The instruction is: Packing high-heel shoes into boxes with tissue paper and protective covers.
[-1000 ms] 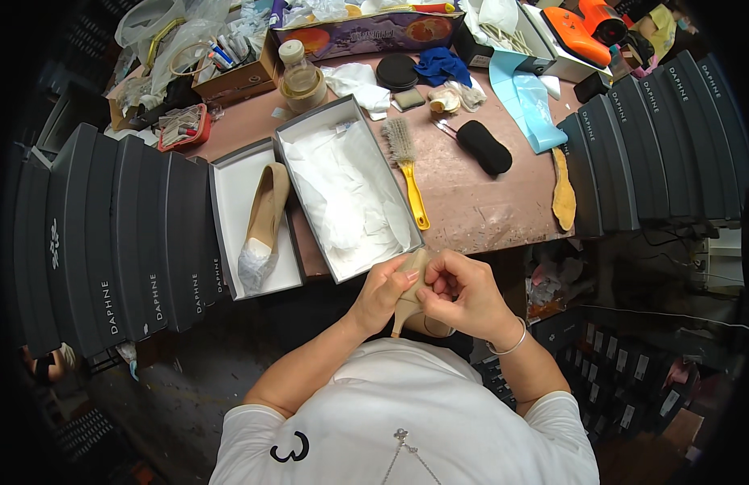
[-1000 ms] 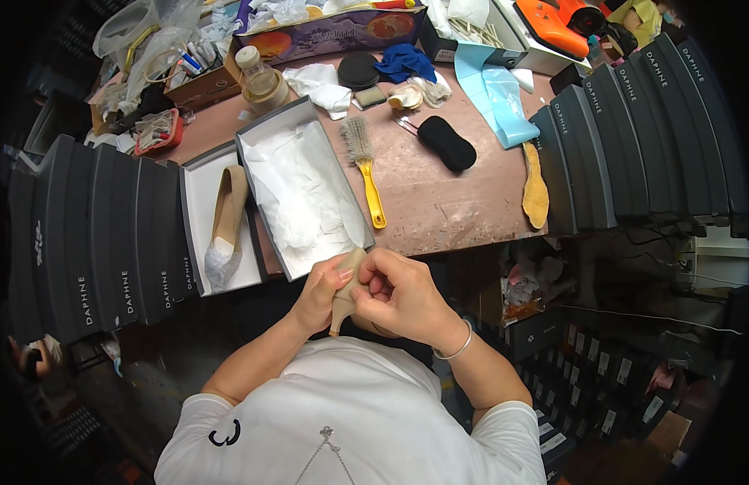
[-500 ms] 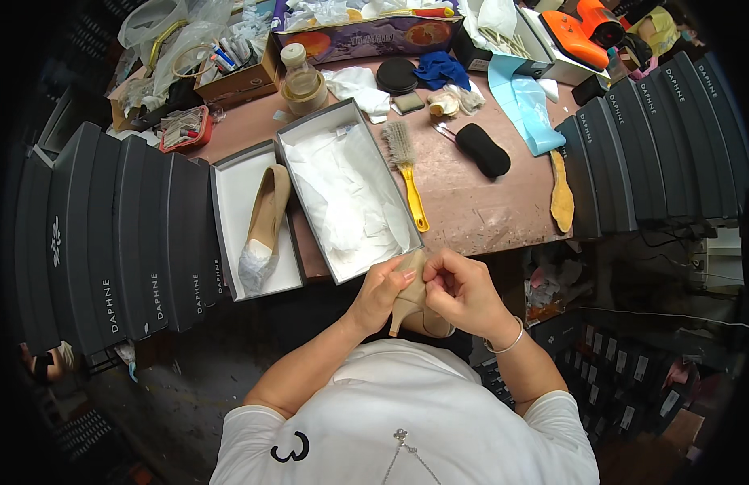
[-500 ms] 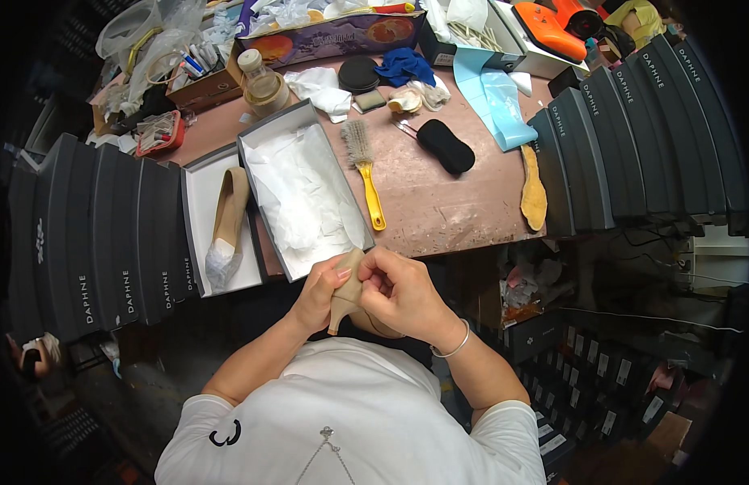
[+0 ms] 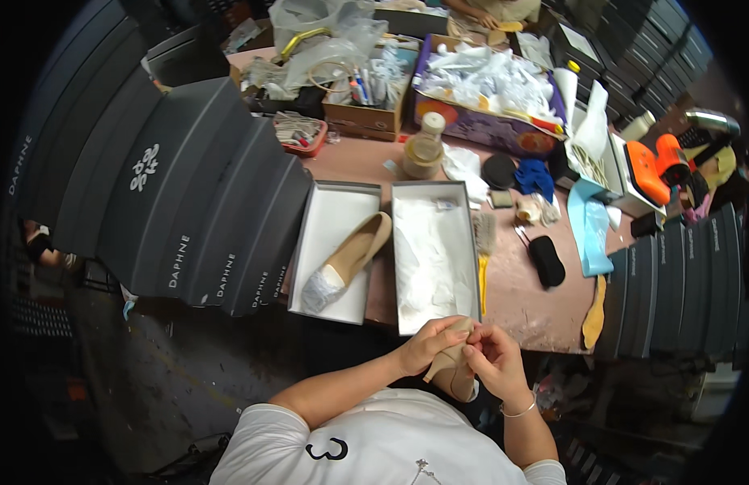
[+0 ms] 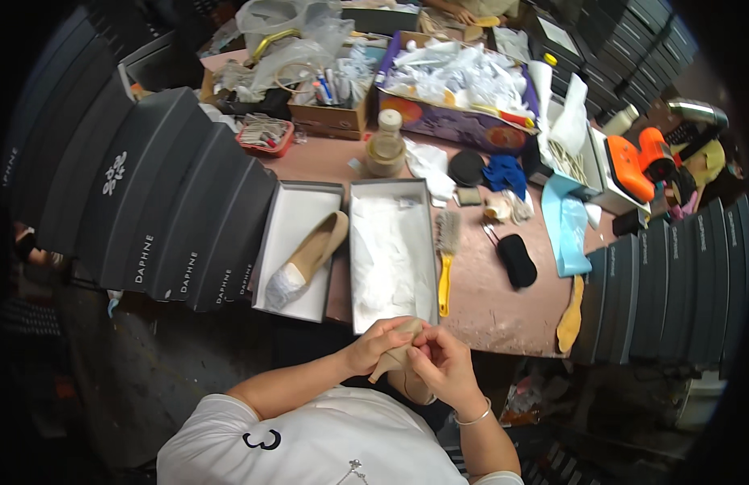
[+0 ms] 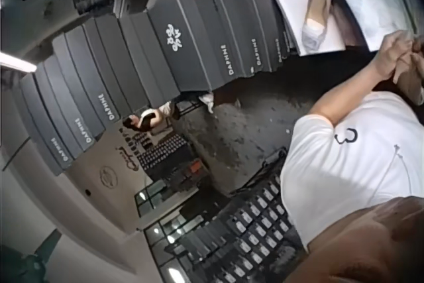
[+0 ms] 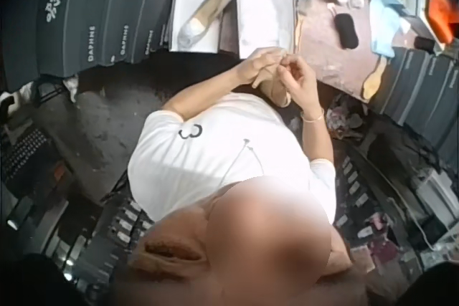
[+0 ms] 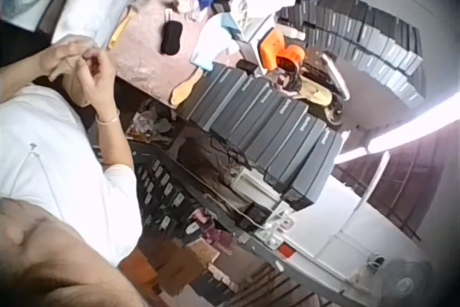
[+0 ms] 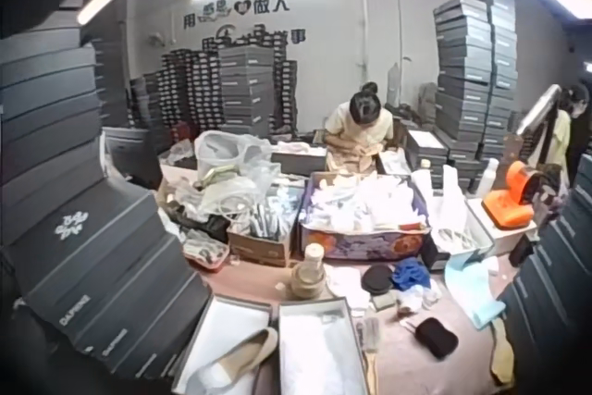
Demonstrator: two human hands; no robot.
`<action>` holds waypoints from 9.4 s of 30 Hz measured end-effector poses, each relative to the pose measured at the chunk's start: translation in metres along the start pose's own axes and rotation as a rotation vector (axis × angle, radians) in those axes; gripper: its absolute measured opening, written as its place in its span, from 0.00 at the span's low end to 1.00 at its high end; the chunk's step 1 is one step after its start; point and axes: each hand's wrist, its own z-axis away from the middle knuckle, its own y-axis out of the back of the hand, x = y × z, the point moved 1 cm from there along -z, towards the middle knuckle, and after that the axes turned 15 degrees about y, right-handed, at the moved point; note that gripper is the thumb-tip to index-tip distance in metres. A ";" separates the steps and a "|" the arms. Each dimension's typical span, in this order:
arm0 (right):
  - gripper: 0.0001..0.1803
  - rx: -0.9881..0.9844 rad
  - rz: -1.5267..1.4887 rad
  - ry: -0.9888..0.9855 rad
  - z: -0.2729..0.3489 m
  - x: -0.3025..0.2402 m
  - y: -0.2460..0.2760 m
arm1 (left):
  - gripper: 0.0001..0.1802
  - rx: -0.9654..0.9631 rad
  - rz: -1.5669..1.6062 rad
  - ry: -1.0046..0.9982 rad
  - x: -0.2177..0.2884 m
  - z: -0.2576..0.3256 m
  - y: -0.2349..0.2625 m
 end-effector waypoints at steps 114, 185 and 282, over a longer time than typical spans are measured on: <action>0.07 -0.636 1.041 0.826 0.006 -0.050 -0.013 | 0.27 0.341 -0.170 -0.049 -0.018 0.038 -0.033; 0.09 -0.430 0.816 0.578 0.012 -0.043 -0.025 | 0.30 0.390 -0.155 -0.058 -0.021 0.043 -0.024; 0.10 -0.707 0.506 0.465 0.060 0.032 -0.048 | 0.39 0.553 -1.385 0.181 -0.067 0.131 -0.004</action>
